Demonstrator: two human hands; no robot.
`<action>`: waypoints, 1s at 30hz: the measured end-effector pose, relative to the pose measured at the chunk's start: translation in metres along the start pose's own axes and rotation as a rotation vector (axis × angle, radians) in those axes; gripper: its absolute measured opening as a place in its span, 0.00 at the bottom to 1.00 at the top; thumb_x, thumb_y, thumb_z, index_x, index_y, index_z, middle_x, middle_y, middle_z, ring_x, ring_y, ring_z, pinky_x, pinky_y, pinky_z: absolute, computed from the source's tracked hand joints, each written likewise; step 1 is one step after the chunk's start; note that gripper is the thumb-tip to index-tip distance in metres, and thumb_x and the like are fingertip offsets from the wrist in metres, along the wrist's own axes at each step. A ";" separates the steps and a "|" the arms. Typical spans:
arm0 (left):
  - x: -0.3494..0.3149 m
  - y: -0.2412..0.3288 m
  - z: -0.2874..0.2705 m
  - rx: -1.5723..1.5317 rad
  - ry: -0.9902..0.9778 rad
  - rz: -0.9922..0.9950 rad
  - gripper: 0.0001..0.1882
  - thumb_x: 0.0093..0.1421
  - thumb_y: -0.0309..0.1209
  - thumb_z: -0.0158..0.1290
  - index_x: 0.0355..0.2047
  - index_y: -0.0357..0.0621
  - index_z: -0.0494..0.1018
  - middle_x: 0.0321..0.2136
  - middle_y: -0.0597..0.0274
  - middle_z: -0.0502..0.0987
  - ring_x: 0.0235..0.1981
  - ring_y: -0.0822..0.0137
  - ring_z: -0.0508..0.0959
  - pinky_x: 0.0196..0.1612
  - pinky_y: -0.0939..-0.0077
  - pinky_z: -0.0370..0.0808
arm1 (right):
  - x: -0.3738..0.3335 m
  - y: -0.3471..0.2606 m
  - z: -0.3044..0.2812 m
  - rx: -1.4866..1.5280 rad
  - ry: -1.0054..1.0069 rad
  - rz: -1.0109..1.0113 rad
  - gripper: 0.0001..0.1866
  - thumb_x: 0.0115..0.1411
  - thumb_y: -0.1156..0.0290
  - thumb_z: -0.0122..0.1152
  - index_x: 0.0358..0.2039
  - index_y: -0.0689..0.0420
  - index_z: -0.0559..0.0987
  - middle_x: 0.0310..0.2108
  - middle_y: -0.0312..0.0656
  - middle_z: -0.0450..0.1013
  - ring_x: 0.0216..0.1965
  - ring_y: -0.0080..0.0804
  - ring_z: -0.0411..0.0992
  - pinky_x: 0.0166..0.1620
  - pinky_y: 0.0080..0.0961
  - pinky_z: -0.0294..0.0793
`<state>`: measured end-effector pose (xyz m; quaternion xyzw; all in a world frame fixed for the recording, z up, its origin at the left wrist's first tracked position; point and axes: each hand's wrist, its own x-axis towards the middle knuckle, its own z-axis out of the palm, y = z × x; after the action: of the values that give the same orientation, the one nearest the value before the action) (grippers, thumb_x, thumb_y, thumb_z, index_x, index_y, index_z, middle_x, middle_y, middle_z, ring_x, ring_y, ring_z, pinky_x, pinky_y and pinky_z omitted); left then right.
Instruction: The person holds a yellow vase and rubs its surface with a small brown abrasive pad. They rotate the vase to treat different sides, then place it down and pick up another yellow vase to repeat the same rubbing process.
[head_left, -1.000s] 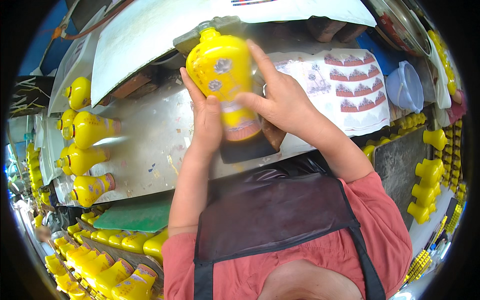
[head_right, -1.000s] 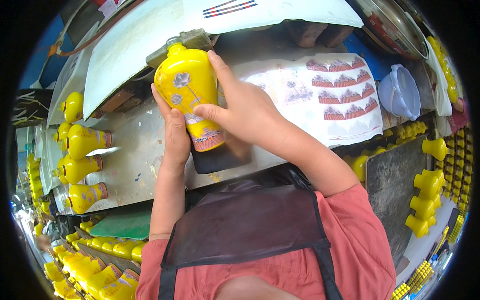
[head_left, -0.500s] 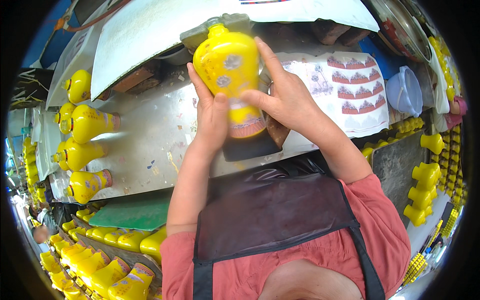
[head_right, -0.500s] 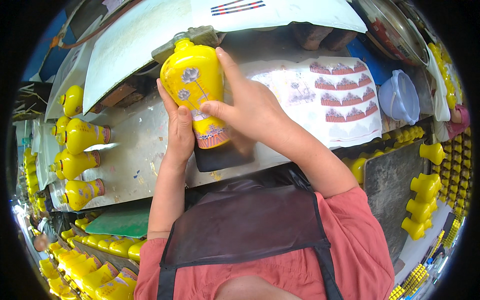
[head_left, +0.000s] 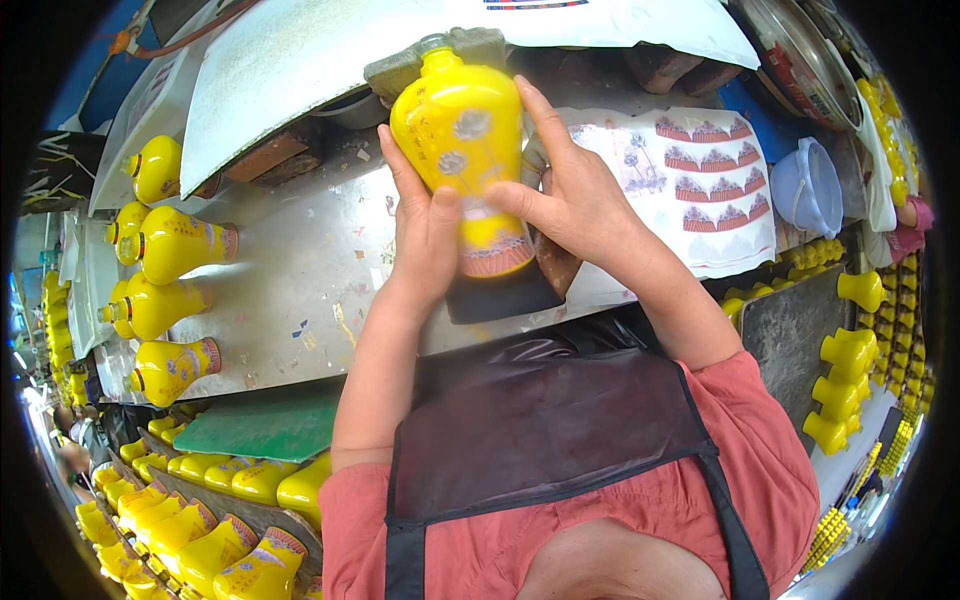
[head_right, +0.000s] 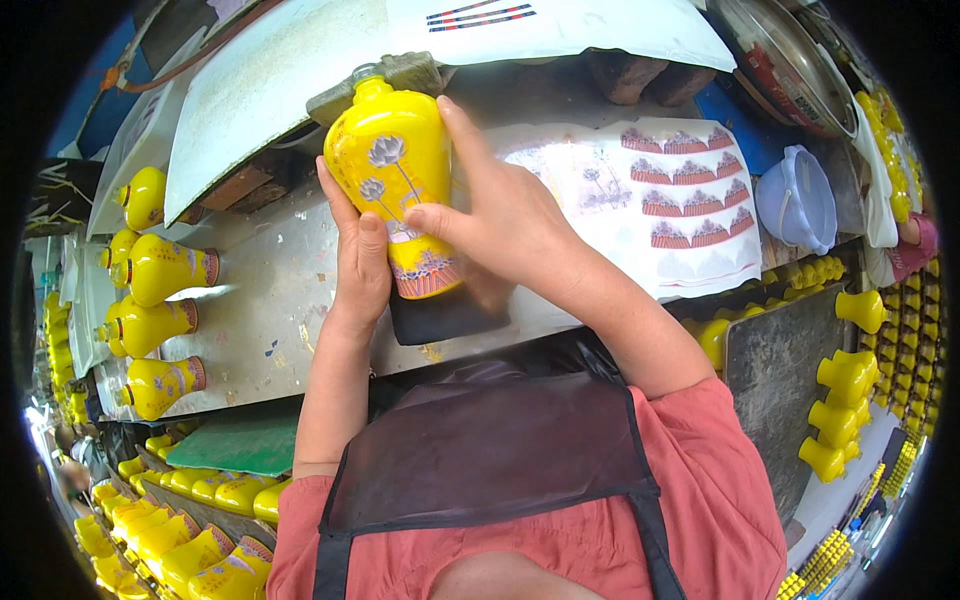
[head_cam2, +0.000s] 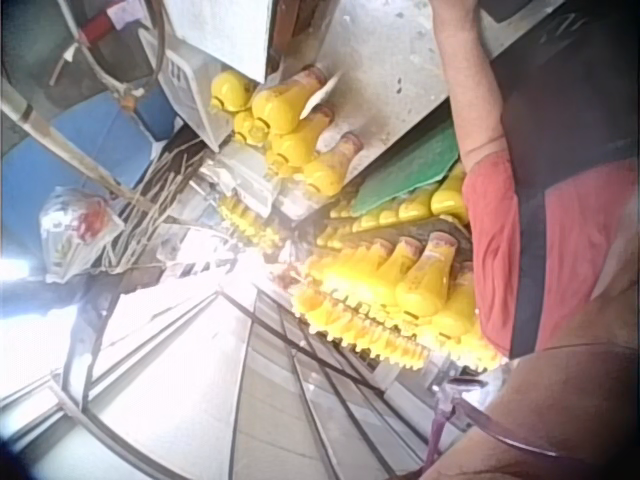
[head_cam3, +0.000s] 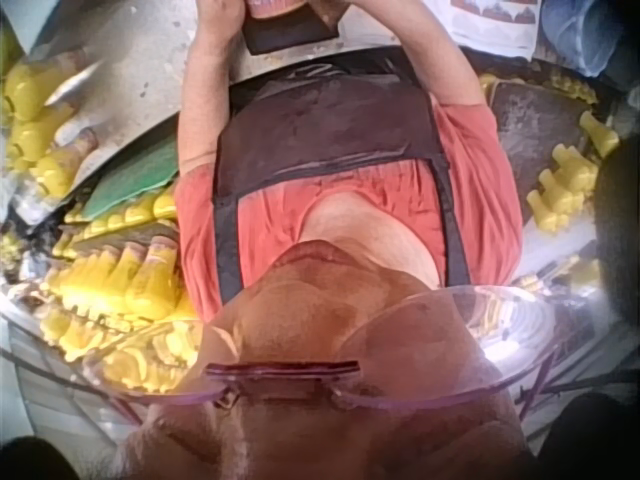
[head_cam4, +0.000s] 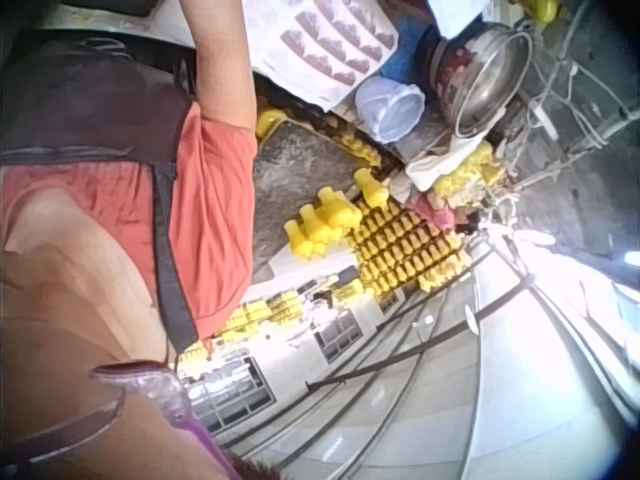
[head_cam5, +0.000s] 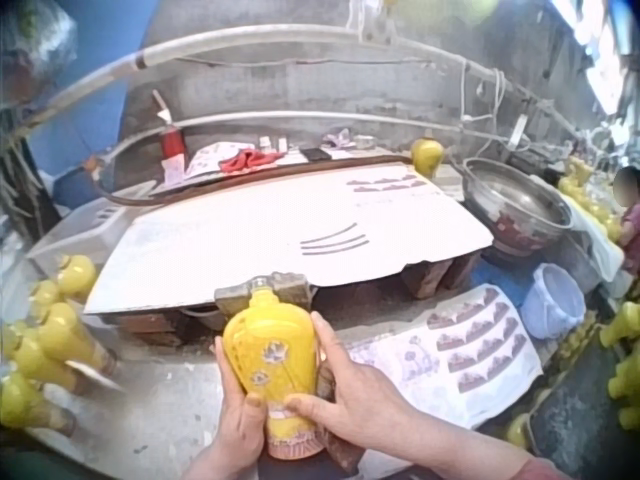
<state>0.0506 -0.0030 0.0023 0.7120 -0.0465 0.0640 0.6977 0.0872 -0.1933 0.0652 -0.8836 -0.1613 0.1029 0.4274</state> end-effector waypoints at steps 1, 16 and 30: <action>0.000 0.002 0.001 -0.004 0.003 0.006 0.50 0.71 0.47 0.44 0.75 0.43 0.22 0.70 0.42 0.58 0.68 0.49 0.65 0.69 0.63 0.62 | 0.000 0.002 0.000 0.017 -0.009 0.017 0.55 0.56 0.52 0.70 0.75 0.54 0.48 0.39 0.65 0.79 0.41 0.64 0.80 0.45 0.48 0.79; 0.012 0.005 -0.001 0.151 0.083 0.108 0.55 0.59 0.41 0.59 0.75 0.36 0.35 0.72 0.36 0.46 0.72 0.42 0.55 0.72 0.54 0.57 | 0.011 0.002 -0.010 0.074 0.030 -0.001 0.50 0.55 0.51 0.70 0.73 0.54 0.58 0.31 0.57 0.80 0.31 0.49 0.81 0.40 0.37 0.78; 0.014 0.012 -0.002 0.493 0.084 0.253 0.51 0.58 0.38 0.58 0.73 0.34 0.41 0.71 0.32 0.43 0.72 0.36 0.51 0.73 0.48 0.51 | 0.032 -0.025 -0.033 -0.116 0.170 -0.462 0.20 0.63 0.68 0.64 0.57 0.44 0.81 0.31 0.45 0.72 0.29 0.40 0.75 0.33 0.32 0.74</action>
<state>0.0621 -0.0010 0.0165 0.8455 -0.0890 0.1893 0.4913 0.1227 -0.1902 0.1036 -0.8518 -0.3279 -0.0818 0.4004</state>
